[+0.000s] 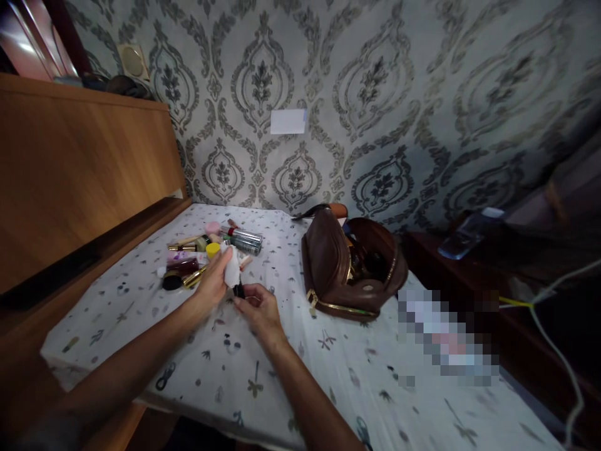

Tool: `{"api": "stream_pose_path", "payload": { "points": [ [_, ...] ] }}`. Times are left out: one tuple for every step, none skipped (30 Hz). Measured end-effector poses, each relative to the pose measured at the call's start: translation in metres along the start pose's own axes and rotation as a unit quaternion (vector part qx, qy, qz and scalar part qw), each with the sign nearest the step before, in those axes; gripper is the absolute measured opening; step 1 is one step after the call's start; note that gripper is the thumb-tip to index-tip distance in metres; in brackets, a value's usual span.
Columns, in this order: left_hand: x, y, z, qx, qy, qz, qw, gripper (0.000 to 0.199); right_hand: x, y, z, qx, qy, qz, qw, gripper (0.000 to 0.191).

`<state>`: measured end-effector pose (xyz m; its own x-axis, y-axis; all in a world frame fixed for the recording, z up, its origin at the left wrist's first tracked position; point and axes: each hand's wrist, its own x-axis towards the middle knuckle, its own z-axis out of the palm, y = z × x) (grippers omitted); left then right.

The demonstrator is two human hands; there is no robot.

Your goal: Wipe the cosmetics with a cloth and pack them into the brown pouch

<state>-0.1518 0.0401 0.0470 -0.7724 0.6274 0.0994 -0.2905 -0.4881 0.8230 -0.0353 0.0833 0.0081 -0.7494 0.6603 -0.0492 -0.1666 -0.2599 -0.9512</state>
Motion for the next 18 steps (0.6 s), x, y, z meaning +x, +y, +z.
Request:
{"api": "stream_pose_path", "payload": {
  "points": [
    [-0.002, -0.003, 0.0, 0.009, -0.01, -0.004, 1.0, 0.046, 0.001, 0.0, -0.001, -0.001, 0.011, 0.0, 1.0, 0.037],
    [-0.004, -0.006, 0.0, 0.02, -0.024, -0.012, 0.999, 0.048, 0.002, 0.0, -0.001, 0.0, 0.022, -0.003, 1.0, 0.036],
    [-0.006, -0.01, 0.0, 0.034, -0.041, -0.025, 0.998, 0.049, 0.003, 0.0, -0.002, 0.005, 0.03, -0.011, 0.999, 0.034],
    [-0.009, -0.013, 0.0, 0.051, -0.061, -0.038, 0.996, 0.051, 0.003, -0.001, -0.002, 0.013, 0.034, -0.02, 0.999, 0.032],
    [-0.011, -0.016, -0.001, 0.067, -0.08, -0.052, 0.993, 0.052, 0.003, -0.002, -0.003, 0.022, 0.033, -0.03, 0.999, 0.03],
    [-0.013, -0.019, -0.002, 0.084, -0.096, -0.064, 0.99, 0.052, 0.003, -0.002, -0.003, 0.031, 0.029, -0.036, 0.998, 0.029],
    [-0.014, -0.02, -0.003, 0.102, -0.105, -0.071, 0.987, 0.052, 0.003, -0.003, -0.003, 0.036, 0.021, -0.036, 0.998, 0.027],
    [-0.015, -0.02, -0.004, 0.12, -0.106, -0.071, 0.985, 0.05, 0.002, -0.005, -0.003, 0.035, 0.01, -0.031, 0.999, 0.026],
    [-0.014, -0.018, -0.005, 0.14, -0.101, -0.063, 0.983, 0.048, 0.002, -0.006, -0.004, 0.029, 0.002, -0.022, 0.999, 0.026],
    [-0.013, -0.015, -0.006, 0.163, -0.098, -0.045, 0.981, 0.045, 0.001, -0.008, -0.004, 0.021, 0.001, -0.014, 1.0, 0.026],
    [-0.011, -0.01, -0.008, 0.189, -0.1, -0.017, 0.977, 0.041, 0.001, -0.01, -0.005, 0.012, 0.01, -0.011, 1.0, 0.028],
    [-0.009, -0.006, -0.009, 0.22, -0.111, 0.019, 0.969, 0.036, 0.001, -0.012, -0.007, 0.006, 0.026, -0.014, 1.0, 0.03],
    [-0.007, -0.001, -0.011, 0.255, -0.128, 0.056, 0.957, 0.031, 0.001, -0.015, -0.008, 0.005, 0.047, -0.023, 0.999, 0.033],
    [-0.006, 0.004, -0.012, 0.294, -0.149, 0.091, 0.94, 0.027, 0.001, -0.018, -0.01, 0.01, 0.068, -0.037, 0.997, 0.036],
    [-0.004, 0.008, -0.013, 0.338, -0.17, 0.121, 0.918, 0.023, 0.001, -0.021, -0.012, 0.018, 0.086, -0.054, 0.995, 0.039],
    [-0.003, 0.01, -0.014, 0.384, -0.189, 0.147, 0.892, 0.02, 0.001, -0.024, -0.014, 0.03, 0.099, -0.071, 0.992, 0.042],
    [-0.002, 0.011, -0.015, 0.429, -0.206, 0.17, 0.863, 0.019, 0.001, -0.027, -0.015, 0.045, 0.111, -0.086, 0.989, 0.044],
    [-0.002, 0.011, -0.015, 0.47, -0.221, 0.19, 0.833, 0.018, 0.001, -0.03, -0.016, 0.06, 0.121, -0.099, 0.986, 0.046]
  ]
}}
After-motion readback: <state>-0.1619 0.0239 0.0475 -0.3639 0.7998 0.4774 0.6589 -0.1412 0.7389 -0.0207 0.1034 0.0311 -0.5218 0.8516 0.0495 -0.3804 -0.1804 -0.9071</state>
